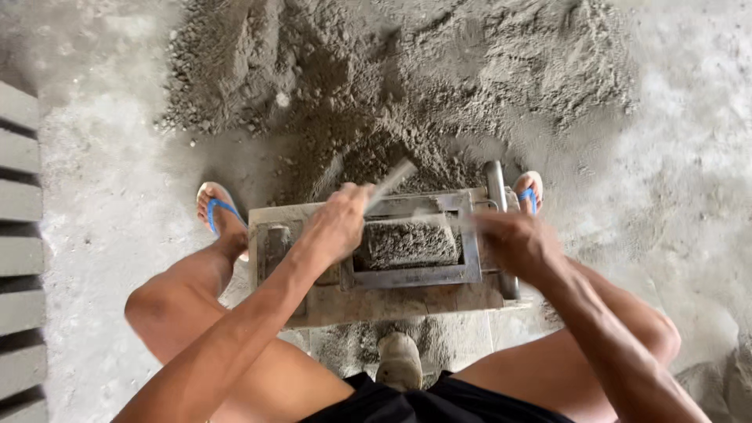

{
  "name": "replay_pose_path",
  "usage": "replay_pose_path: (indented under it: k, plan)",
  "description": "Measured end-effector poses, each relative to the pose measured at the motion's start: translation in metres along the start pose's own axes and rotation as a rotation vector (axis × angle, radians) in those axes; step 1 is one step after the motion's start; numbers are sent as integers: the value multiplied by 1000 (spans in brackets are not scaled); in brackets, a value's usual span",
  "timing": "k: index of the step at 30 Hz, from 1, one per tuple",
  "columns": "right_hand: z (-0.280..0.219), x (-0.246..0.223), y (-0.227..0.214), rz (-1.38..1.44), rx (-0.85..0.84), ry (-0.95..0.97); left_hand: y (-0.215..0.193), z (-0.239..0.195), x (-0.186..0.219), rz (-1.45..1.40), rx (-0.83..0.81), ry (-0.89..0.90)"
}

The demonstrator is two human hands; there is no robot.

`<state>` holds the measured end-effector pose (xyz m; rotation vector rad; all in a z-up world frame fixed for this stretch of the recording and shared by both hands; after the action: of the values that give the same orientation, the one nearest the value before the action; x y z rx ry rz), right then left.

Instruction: The person scoops wet concrete into a rectangular mold, levels the surface with a trowel, and removes excess material. They then flip the mold to release the formed brick and stack it with others. The process is repeated multiple times.

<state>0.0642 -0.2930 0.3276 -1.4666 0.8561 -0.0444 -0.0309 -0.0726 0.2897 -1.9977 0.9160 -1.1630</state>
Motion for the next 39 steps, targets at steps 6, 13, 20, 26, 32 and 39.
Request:
replay_pose_path:
  k: [6,13,20,26,32,39]
  plan:
    - [34,-19,38,-201,1,18,50,-7,-12,-78,-98,-269]
    - [6,-33,21,-348,165,142,38,-41,10,-182,-50,-345]
    - [-13,-46,34,-337,-63,362,57,-41,21,-215,-81,-413]
    - [-28,-79,7,-299,-153,-253,-17,-26,27,-163,-182,-66]
    - [2,-22,71,-252,-138,-168,11,-11,39,117,-301,192]
    - [-115,82,-6,21,540,670,-12,-59,-78,-174,349,-199]
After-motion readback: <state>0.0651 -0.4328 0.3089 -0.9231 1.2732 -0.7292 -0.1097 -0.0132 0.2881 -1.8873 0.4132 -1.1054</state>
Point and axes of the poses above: each hand's wrist, its own z-axis towards the middle knuckle, its own y-axis out of the palm, x = y × z, the point moved 8 cm from there along z, towards the middle knuckle, and after that the axes turned 9 degrees about -y, right-handed, at the moved point
